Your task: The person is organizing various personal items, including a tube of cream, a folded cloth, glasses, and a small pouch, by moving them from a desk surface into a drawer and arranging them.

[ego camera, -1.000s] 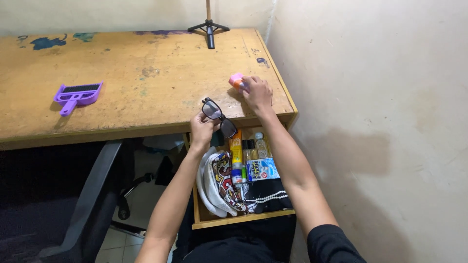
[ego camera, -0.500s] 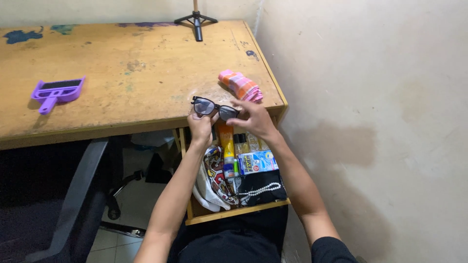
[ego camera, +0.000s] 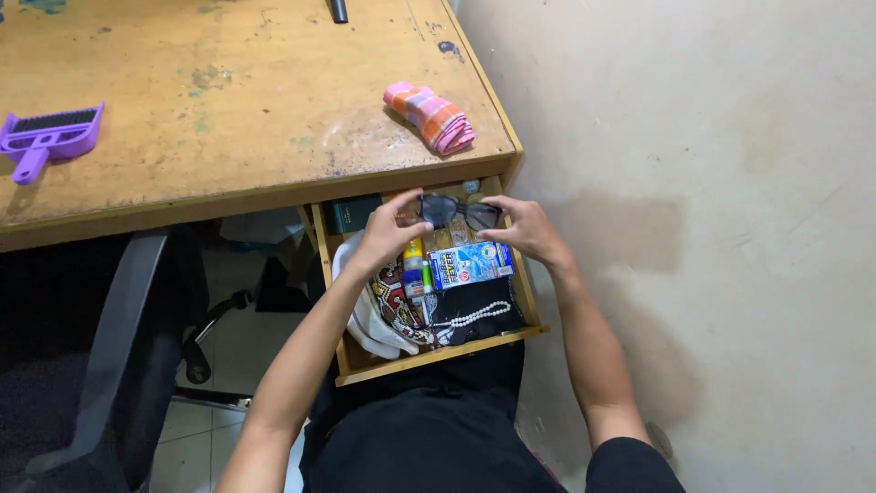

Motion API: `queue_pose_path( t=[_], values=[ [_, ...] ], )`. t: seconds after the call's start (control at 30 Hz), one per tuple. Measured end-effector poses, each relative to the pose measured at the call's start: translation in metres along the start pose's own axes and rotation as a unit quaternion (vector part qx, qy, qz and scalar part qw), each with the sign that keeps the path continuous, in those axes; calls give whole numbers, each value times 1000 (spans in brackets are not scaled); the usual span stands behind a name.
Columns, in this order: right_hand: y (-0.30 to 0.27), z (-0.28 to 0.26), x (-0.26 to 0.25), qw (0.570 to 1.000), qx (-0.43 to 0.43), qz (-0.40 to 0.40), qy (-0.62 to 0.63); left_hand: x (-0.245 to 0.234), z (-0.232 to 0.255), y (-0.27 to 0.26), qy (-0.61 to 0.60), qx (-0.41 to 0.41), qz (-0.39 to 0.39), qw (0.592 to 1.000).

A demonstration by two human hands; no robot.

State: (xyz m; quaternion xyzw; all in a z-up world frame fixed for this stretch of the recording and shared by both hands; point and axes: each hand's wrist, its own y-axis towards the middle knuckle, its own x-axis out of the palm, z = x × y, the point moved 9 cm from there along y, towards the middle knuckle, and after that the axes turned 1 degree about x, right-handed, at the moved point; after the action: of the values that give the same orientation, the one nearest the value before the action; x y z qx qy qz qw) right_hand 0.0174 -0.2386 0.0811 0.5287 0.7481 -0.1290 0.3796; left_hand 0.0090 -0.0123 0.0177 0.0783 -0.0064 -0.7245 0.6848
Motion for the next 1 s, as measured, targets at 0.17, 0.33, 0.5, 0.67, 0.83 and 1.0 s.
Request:
queue_pose_path(
  t=[0.17,0.33,0.5,0.67,0.83,1.0],
  values=[
    [-25,5,2,995,61,-80,-15,13,-5,-19,130,-12,-61,990],
    [-54,-4,6,983,94,-139,-78,37,-14,-37,268,-17,-155,951],
    [-76,-10,18,960,144,-190,-146,59,-29,-58,379,-103,-227,891],
    [-90,32,39,954,126,-184,-200,74,-80,-55,436,-110,-251,858],
    [-96,51,55,933,130,-211,-260,83,-79,-64,447,-106,-278,844],
    [-98,72,61,921,145,-180,-313,80,-51,-70,442,-112,-259,851]
  ],
)
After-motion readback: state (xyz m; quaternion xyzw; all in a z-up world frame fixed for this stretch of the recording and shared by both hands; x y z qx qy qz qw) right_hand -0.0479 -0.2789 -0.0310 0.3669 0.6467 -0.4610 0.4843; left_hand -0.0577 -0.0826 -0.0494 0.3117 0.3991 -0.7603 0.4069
